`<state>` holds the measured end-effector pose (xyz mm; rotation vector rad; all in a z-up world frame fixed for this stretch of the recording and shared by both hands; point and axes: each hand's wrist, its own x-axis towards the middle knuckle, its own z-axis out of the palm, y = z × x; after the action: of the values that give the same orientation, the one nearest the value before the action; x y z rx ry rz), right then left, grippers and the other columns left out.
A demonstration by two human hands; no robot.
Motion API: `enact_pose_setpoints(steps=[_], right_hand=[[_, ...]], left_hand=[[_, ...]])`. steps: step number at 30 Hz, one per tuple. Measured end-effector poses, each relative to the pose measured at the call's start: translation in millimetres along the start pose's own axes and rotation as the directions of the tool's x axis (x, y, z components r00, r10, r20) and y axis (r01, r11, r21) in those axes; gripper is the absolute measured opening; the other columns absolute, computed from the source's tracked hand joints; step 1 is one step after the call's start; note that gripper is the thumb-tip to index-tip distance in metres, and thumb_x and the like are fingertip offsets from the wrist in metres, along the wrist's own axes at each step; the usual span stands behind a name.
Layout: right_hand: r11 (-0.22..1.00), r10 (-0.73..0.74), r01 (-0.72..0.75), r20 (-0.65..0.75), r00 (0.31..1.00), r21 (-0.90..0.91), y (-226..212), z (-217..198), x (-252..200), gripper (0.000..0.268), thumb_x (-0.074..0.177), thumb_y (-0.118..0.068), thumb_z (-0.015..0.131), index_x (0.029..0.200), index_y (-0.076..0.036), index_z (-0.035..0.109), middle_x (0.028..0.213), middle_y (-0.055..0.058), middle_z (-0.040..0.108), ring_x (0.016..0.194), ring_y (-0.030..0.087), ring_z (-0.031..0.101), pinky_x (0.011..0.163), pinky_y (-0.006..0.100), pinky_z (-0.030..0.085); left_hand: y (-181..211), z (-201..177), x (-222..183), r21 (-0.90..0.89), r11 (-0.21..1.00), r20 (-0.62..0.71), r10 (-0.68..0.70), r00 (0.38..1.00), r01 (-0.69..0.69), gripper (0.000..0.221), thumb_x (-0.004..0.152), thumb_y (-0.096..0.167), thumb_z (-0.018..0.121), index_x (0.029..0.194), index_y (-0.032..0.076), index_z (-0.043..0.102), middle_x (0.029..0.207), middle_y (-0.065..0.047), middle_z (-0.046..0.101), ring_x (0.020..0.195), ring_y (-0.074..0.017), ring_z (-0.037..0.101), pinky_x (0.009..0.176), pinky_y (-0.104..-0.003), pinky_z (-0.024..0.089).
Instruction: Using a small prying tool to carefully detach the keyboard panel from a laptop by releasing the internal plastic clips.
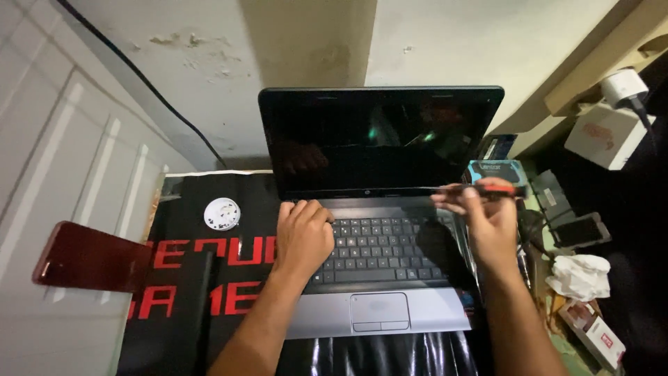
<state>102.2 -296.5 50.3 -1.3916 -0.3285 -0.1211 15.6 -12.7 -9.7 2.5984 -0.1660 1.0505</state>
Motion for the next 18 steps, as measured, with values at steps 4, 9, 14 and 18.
enact_pose_setpoints(steps=[4, 9, 14, 18], right_hand=[[0.998, 0.023, -0.025, -0.04, 0.999, -0.06, 25.9, 0.8, -7.2, 0.031, 0.099, 0.003, 0.061, 0.12, -0.003, 0.039, 0.101, 0.032, 0.069, 0.084, 0.038, 0.074, 0.076, 0.045, 0.065], [0.946, -0.022, 0.028, 0.023, 0.999, -0.324, 28.7, -12.0, -7.7, 0.019, 0.098, 0.003, 0.064, 0.115, 0.006, 0.057, 0.074, 0.02, 0.071, 0.068, 0.027, 0.074, 0.073, 0.04, 0.062], [0.939, 0.037, -0.04, -0.014, 0.999, -0.343, 22.7, -12.8, -12.7, 0.028, 0.093, 0.0, 0.073, 0.118, 0.005, 0.062, 0.085, 0.019, 0.073, 0.077, 0.022, 0.071, 0.076, 0.037, 0.06], [0.918, 0.059, -0.045, 0.023, 0.998, -0.394, 23.3, -8.7, -14.3, 0.021, 0.094, -0.002, 0.073, 0.113, 0.004, 0.066, 0.083, 0.017, 0.073, 0.077, 0.022, 0.071, 0.076, 0.039, 0.061]], left_hand=[[3.6, -2.5, 1.0, 0.0, 1.0, -0.014, 0.019, 1.0, -0.019, 0.014, 0.074, 0.005, 0.061, 0.074, 0.017, 0.065, 0.072, 0.0, 0.055, 0.076, -0.023, 0.059, 0.08, -0.037, 0.043], [8.3, -6.9, 7.7, 0.005, 1.0, -0.007, 0.017, 1.0, -0.017, 0.015, 0.073, 0.001, 0.061, 0.072, 0.015, 0.067, 0.073, -0.002, 0.058, 0.076, -0.0239, 0.061, 0.079, -0.037, 0.043], [9.6, -9.7, 8.2, 0.006, 1.0, 0.041, 0.02, 0.999, -0.02, 0.018, 0.075, -0.001, 0.06, 0.074, 0.014, 0.069, 0.073, 0.0, 0.06, 0.075, -0.0223, 0.061, 0.079, -0.036, 0.044], [12.6, -11.2, 8.9, 0.001, 1.0, 0.04, 0.02, 0.999, -0.02, 0.018, 0.074, -0.001, 0.06, 0.075, 0.013, 0.07, 0.073, 0.0, 0.059, 0.074, -0.0228, 0.061, 0.078, -0.037, 0.044]])
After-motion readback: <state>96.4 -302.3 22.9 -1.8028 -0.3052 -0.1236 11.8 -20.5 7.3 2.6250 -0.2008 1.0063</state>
